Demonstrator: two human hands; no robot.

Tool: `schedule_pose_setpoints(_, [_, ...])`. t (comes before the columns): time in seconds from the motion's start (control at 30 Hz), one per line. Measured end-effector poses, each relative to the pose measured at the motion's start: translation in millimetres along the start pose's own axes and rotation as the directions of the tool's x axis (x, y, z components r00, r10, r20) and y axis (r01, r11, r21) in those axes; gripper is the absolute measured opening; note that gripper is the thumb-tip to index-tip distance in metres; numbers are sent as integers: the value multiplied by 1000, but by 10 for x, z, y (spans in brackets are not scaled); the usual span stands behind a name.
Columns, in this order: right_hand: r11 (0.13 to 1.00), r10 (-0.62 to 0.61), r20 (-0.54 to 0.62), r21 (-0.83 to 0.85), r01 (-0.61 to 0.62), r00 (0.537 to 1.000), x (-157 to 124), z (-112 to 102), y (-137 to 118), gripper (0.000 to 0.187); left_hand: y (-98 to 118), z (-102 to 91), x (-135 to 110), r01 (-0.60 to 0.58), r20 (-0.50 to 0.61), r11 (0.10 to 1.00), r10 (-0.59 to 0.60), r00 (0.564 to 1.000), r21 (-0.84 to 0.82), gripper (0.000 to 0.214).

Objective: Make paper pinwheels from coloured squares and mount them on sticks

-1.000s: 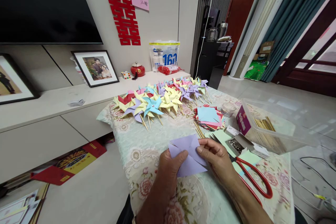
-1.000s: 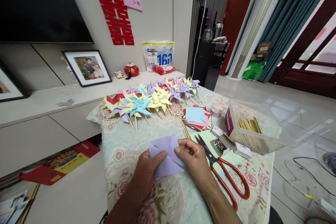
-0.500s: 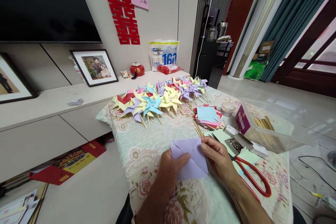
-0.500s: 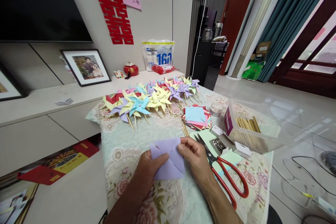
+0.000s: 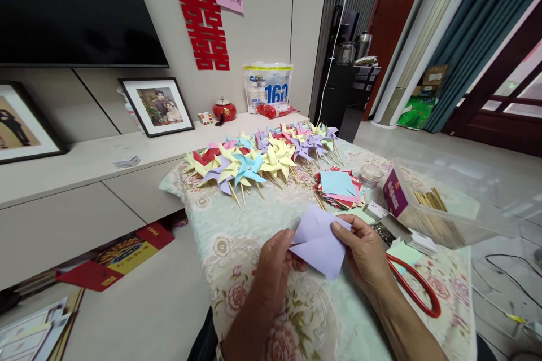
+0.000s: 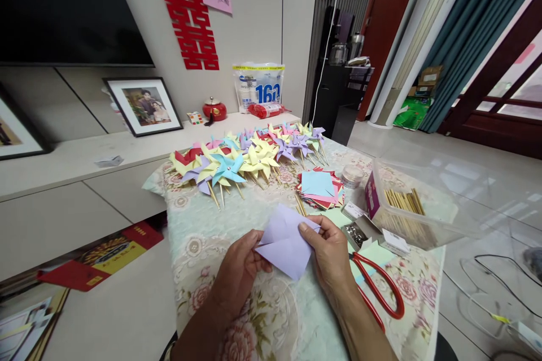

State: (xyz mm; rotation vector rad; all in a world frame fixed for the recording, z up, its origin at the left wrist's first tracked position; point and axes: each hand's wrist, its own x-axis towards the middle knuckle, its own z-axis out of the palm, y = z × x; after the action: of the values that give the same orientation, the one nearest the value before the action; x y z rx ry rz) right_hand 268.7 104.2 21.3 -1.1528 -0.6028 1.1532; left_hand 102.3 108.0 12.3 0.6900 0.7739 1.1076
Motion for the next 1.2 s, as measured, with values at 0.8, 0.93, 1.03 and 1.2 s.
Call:
schedule_pose_setpoints(0.8, [997,83,142,-11,-83,986,-19,-27,-11,47,53,29,-39,16,59,999,-14,998,-45,43])
schedule_pose_setpoints(0.93, [988,73,262,-149,-35,962,-49,-30,22,48,42,48,-70,102,111,995,-100,989,-10,43])
schedule_pose_setpoints(1.03, [978,26,277,-207,33,961,-58,-27,26,46,-11,28,-57,133,82,988,-139,987,75,51])
schedule_pose_setpoints(1.2, [987,2,323,-155,51,947,-61,-35,18,44,-83,-12,3,97,25,992,-99,995,83,47])
